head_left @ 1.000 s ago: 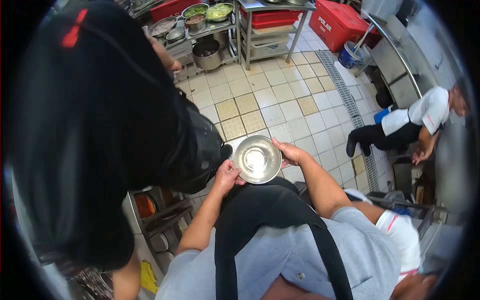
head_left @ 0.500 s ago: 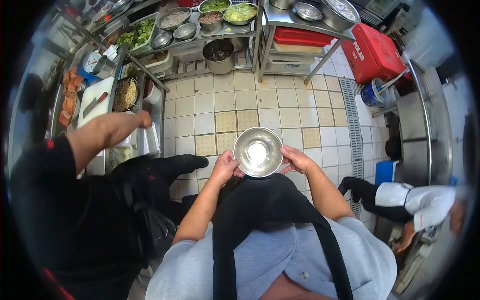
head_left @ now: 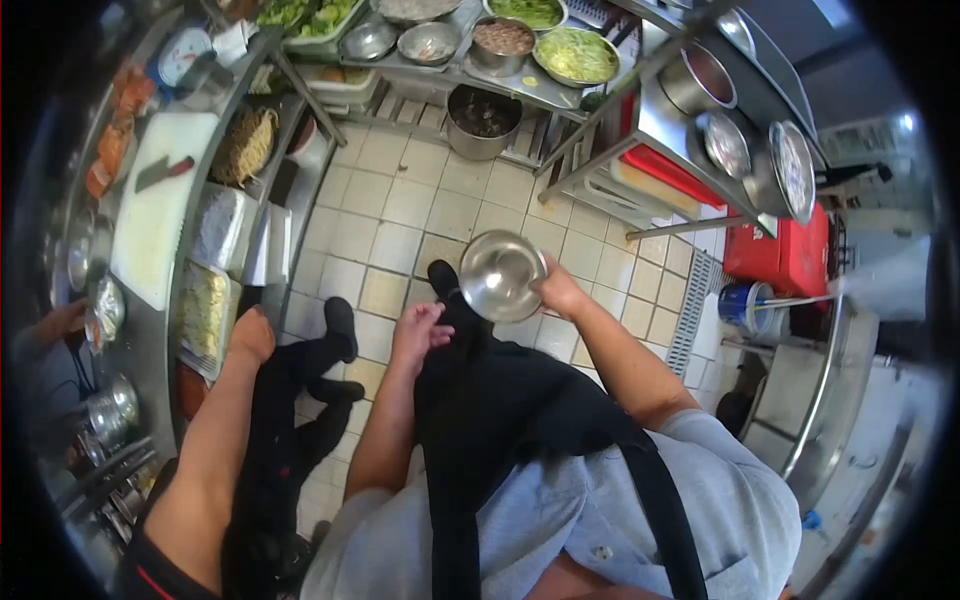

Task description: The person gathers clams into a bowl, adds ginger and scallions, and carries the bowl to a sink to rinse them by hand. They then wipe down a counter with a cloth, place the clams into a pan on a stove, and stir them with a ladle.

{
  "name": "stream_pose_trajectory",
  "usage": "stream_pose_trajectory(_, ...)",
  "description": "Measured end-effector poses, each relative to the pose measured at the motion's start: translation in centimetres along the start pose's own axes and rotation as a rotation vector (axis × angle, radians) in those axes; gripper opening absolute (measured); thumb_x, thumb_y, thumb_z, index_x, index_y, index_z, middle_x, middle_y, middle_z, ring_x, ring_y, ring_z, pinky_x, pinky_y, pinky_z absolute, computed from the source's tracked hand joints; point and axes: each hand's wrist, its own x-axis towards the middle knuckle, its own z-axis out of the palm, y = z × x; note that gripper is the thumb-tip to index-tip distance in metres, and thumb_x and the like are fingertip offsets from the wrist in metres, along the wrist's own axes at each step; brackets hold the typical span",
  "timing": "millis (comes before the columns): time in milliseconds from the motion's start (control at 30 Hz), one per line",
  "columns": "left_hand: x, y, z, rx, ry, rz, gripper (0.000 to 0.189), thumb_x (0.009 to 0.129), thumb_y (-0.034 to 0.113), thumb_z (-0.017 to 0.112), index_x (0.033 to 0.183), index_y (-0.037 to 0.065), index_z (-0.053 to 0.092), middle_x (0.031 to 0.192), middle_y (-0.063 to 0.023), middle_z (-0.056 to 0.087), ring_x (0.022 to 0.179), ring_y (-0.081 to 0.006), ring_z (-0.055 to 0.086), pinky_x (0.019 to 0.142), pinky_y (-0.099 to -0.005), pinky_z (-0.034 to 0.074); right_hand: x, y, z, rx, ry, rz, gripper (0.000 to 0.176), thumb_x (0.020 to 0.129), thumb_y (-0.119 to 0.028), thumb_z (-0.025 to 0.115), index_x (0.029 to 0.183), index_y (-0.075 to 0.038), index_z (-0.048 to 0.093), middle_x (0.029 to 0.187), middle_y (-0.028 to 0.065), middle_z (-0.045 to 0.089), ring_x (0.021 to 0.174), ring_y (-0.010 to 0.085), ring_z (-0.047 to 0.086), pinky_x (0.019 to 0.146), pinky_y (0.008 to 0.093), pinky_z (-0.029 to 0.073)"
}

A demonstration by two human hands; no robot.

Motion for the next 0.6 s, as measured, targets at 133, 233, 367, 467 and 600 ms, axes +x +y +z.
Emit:
stream_pose_trajectory(133, 6.3, 2.8, 1.3, 0.03, 0.057, -0.077, 0.024, 0.09, 0.021, 0.057, 0.106, 0.005, 0.051, 0.095, -0.0075, 0.059, 0.068, -0.0169, 0.064, 0.057, -0.0266, 0.052, 6.4, -3.6, -5.5, -0.078, 0.207, 0.032, 0.06, 0.079, -0.002, 0.052, 0.135, -0.007, 0.033, 0.114, 0.0199, 0.057, 0.1, 0.0298, 0.06, 0.073, 0.036, 0.053)
stream_pose_trajectory(233, 8.7, 3.5, 2.2, 0.042, 0.109, -0.104, 0.024, 0.089, 0.021, 0.057, 0.107, 0.005, 0.052, 0.093, -0.0063, 0.059, 0.068, -0.0154, 0.063, 0.057, -0.0253, 0.051, 12.3, -4.9, -9.1, -0.464, 0.405, -0.068, 0.068, 0.076, 0.001, 0.05, 0.139, -0.004, 0.026, 0.125, 0.0256, 0.05, 0.113, 0.0368, 0.051, 0.094, 0.036, 0.042)
stream_pose_trajectory(367, 12.6, 2.3, 3.1, 0.063, 0.19, -0.127, 0.024, 0.088, 0.019, 0.057, 0.107, 0.004, 0.053, 0.094, -0.0054, 0.059, 0.071, -0.0137, 0.061, 0.059, -0.0246, 0.049, 23.1, -5.2, -11.6, -0.78, 0.451, -0.252, 0.074, 0.075, 0.0, 0.05, 0.142, -0.011, 0.021, 0.136, 0.0221, 0.037, 0.126, 0.0342, 0.037, 0.102, 0.0399, 0.035)
stream_pose_trajectory(467, 15.1, 1.7, 4.4, 0.051, 0.293, -0.121, 0.025, 0.087, 0.017, 0.058, 0.108, 0.004, 0.053, 0.096, -0.0055, 0.06, 0.073, -0.0135, 0.06, 0.062, -0.0256, 0.048, 29.7, -10.2, -10.4, -0.917, 0.36, -0.099, 0.075, 0.076, -0.001, 0.052, 0.143, -0.015, 0.021, 0.134, 0.0187, 0.039, 0.124, 0.0352, 0.037, 0.099, 0.0417, 0.037)
stream_pose_trajectory(600, 20.8, -0.4, 6.0, -0.095, 0.39, -0.118, 0.028, 0.086, 0.017, 0.059, 0.112, 0.005, 0.053, 0.098, -0.0052, 0.06, 0.076, -0.0115, 0.057, 0.063, -0.0244, 0.047, 41.9, -8.9, -10.7, -1.113, 0.274, -0.141, 0.071, 0.077, -0.003, 0.052, 0.141, -0.015, 0.024, 0.132, 0.0178, 0.04, 0.122, 0.0357, 0.04, 0.098, 0.0417, 0.039)
